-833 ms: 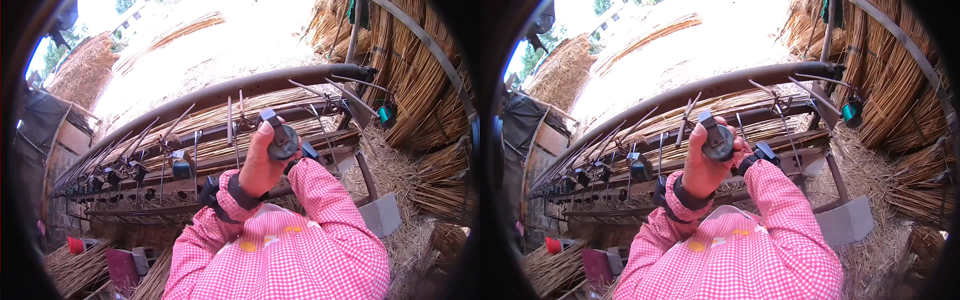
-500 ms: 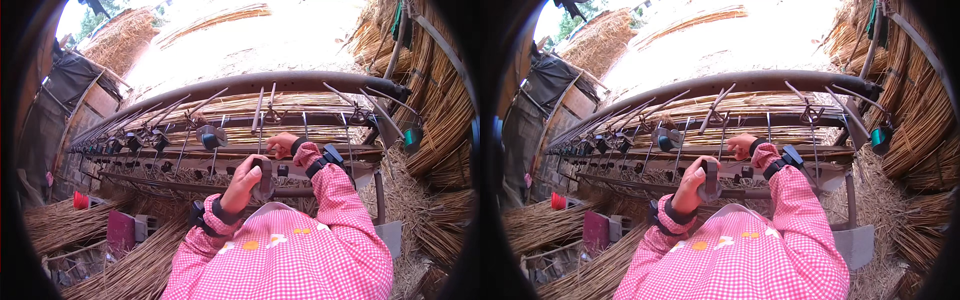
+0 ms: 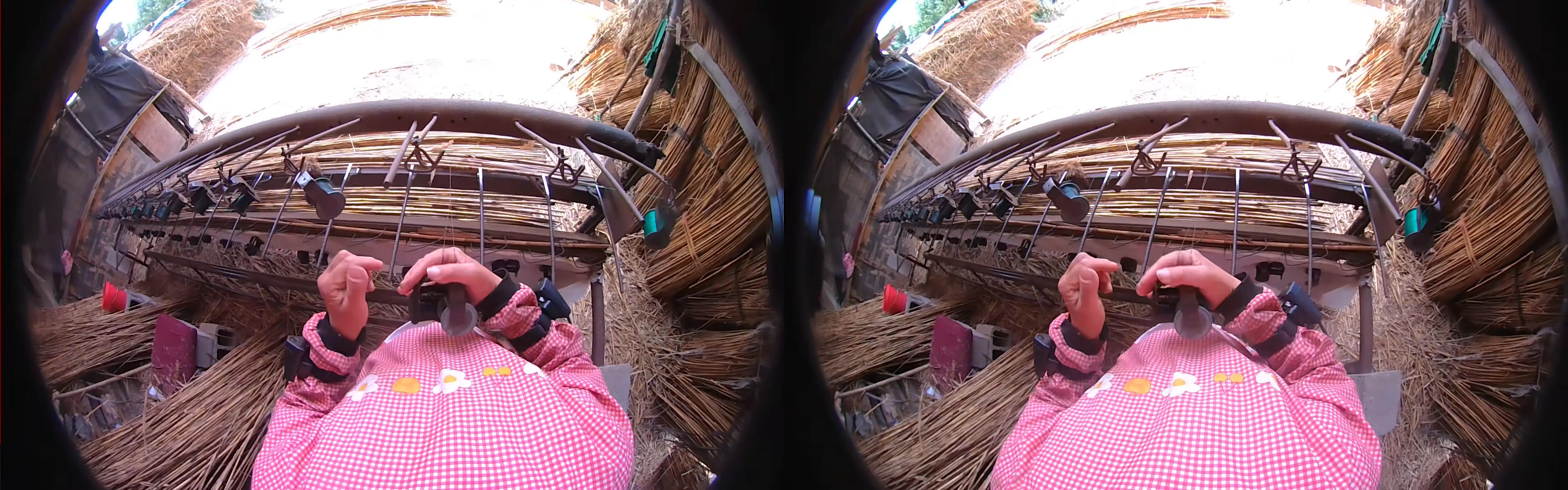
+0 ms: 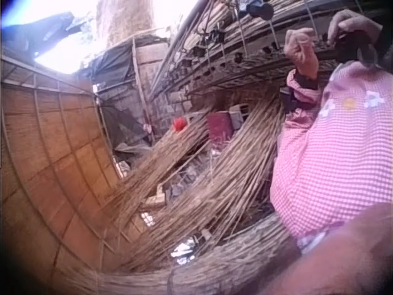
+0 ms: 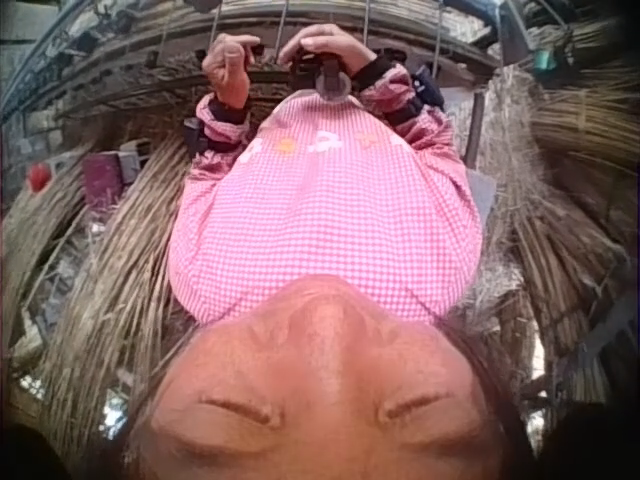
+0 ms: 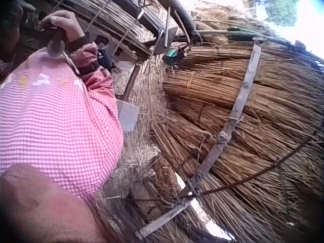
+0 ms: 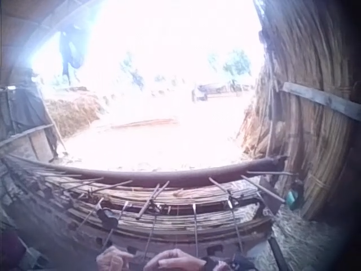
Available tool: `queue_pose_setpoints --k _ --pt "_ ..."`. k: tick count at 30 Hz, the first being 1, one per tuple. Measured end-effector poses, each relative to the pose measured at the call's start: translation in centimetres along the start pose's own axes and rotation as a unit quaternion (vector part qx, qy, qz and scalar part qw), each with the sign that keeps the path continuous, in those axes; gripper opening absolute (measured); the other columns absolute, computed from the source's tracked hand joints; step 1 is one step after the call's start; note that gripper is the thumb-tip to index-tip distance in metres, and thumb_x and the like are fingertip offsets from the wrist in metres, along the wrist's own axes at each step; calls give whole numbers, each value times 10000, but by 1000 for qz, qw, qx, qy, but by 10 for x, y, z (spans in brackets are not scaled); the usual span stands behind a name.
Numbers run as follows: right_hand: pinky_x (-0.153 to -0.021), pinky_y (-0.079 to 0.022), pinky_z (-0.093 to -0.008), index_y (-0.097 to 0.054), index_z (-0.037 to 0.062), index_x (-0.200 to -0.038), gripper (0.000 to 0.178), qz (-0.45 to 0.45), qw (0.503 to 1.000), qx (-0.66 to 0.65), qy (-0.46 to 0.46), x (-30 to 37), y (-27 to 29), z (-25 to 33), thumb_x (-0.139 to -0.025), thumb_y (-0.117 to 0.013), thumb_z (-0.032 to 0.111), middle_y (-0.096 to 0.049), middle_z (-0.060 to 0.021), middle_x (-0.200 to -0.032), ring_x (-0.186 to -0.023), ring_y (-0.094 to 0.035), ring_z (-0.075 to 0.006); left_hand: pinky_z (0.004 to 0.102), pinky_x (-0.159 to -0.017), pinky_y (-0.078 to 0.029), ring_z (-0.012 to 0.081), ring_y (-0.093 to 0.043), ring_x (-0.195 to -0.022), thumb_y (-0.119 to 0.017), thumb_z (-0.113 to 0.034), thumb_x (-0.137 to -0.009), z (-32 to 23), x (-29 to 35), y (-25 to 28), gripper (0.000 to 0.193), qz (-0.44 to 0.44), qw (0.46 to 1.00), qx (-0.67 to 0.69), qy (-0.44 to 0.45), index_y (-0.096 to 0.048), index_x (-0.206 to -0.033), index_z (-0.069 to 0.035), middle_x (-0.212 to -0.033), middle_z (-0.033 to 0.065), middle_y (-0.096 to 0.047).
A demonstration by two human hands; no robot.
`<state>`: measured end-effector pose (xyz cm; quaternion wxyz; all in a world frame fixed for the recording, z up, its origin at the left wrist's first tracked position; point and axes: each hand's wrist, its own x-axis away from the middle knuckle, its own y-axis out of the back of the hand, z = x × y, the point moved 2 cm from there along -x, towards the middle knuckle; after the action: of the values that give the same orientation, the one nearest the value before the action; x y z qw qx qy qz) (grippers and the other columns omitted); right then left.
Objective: Operating a specialized mechanical binding device to weave dried straw bundles into mats.
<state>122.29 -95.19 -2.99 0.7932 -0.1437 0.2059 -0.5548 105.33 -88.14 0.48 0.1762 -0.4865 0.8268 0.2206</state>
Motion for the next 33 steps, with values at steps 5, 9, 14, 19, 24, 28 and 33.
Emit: queue_pose_setpoints --k 5,9,14,19,24,28,33 --pt "-836 -404 -287 -589 -14 -944 329 206 978 -37 -3 -22 -95 52 -862 -383 230 -573 -117 -1047 -924 -529 -189 314 -613 -454 195 -566 -680 -605 -217 -725 20 -6 -65 183 310 882 -292 -204 -574 -815 -61 -717 63 -557" --pt "-781 -414 -238 -625 -26 -890 370 186 979 -46 -62 -33 -94 35 -883 -425 285 -623 -108 -862 -823 -562 -151 354 -1021 -221 209 -374 -1173 -522 -248 -773 44 -62 -67 420 161 752 -546 -331 -474 -1131 -33 -1134 115 -491" --pt "-850 -443 -367 -510 -17 -1025 551 -67 919 -388 7 -32 13 23 -856 -377 491 -586 -147 -990 -929 -568 -235 308 -776 -394 193 -560 -822 -609 -236 -707 96 -91 -47 259 394 846 -359 20 -598 -836 -13 -809 96 -585" --pt "-739 -498 -454 -525 72 -986 393 -302 880 -348 116 -58 155 12 -854 -430 430 -601 -121 -902 -878 -584 -271 267 -836 -436 182 -575 -903 -525 -59 -807 102 -108 -76 285 369 799 375 290 -515 -1085 3 -886 79 -600" --pt "-709 -489 -468 -540 71 -939 358 -429 780 -417 183 -105 201 -20 -857 -431 402 -601 -106 -866 -776 -585 -285 190 -551 -516 74 -550 -752 -539 -117 -835 181 -157 -109 389 97 758 539 354 -447 -1196 -232 -960 32 -546" --pt "-634 -495 -345 -557 105 -892 257 -336 887 -313 54 -114 187 -28 -864 -409 313 -593 -45 -755 -682 -577 -188 317 -751 -458 268 -574 -893 -751 -323 -621 172 -161 -103 718 165 986 22 -25 -429 -1181 -10 -986 117 -577" --pt "-606 -459 -310 -590 53 -776 417 -464 872 111 -111 -79 212 -44 -884 -350 376 -606 -83 -759 -651 -586 -212 338 -703 -472 288 -601 -817 -733 -316 -627 134 -160 -101 566 100 994 -15 -37 -537 -1059 -7 -888 175 -600"
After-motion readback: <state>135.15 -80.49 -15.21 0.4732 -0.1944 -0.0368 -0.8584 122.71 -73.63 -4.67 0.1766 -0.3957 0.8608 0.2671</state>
